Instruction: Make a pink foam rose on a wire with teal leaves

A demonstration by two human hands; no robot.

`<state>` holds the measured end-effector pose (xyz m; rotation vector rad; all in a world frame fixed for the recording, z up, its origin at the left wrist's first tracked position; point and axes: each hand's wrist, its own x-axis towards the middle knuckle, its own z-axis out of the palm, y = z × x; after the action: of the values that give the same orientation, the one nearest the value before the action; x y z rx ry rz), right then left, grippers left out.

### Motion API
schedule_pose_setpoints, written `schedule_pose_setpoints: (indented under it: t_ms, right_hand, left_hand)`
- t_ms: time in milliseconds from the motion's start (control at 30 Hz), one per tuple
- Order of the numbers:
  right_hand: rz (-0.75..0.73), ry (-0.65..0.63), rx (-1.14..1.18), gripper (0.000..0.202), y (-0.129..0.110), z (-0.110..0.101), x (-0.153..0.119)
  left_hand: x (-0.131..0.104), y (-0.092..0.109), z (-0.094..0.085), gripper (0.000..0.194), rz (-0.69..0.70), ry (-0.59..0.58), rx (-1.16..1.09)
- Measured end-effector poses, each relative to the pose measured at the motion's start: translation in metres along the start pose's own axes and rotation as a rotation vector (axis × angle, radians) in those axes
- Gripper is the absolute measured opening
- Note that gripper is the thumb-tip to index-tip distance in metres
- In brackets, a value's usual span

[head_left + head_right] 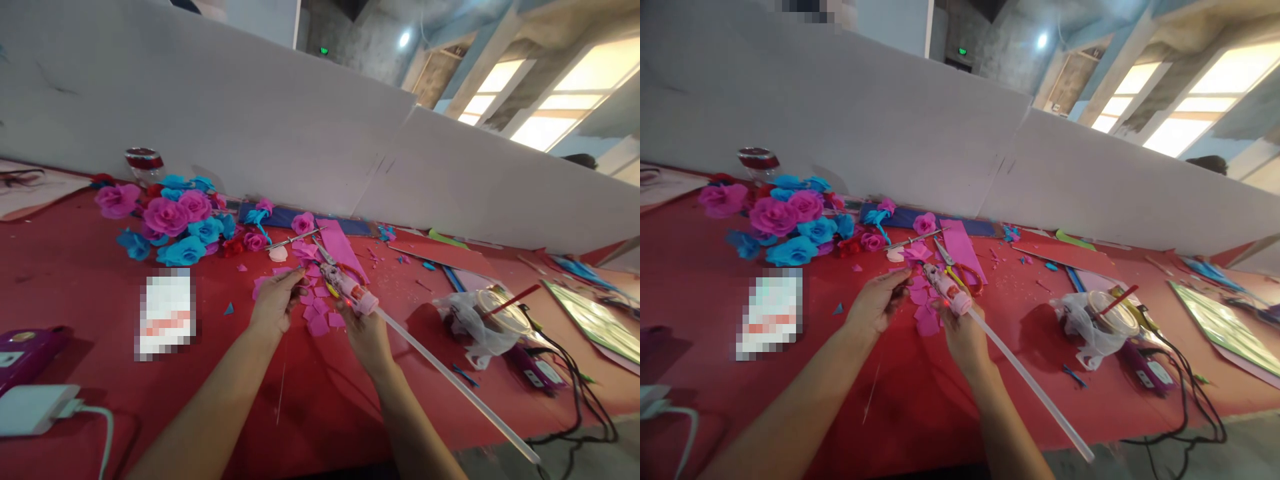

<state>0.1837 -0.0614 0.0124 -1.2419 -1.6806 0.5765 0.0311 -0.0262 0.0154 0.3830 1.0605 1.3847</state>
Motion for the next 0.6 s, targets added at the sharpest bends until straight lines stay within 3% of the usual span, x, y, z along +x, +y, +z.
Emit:
schedule_pose_setpoints:
  t_ms: [233,433,600]
  right_hand:
    - [-0.018,0.037,-0.116,0.026,0.0,-0.002,-0.017]
    - [-0.033,0.043,-0.133,0.02,-0.011,-0.007,-0.02]
    - [-0.101,0.068,-0.27,0.021,-0.007,-0.005,-0.014]
  left_hand:
    - [-0.003,-0.003,0.0,0.012,0.194,0.024,0.126]
    - [-0.012,-0.002,-0.003,0.025,0.452,0.078,0.53]
    - [-0.018,0.001,-0.002,0.022,0.58,0.098,0.646]
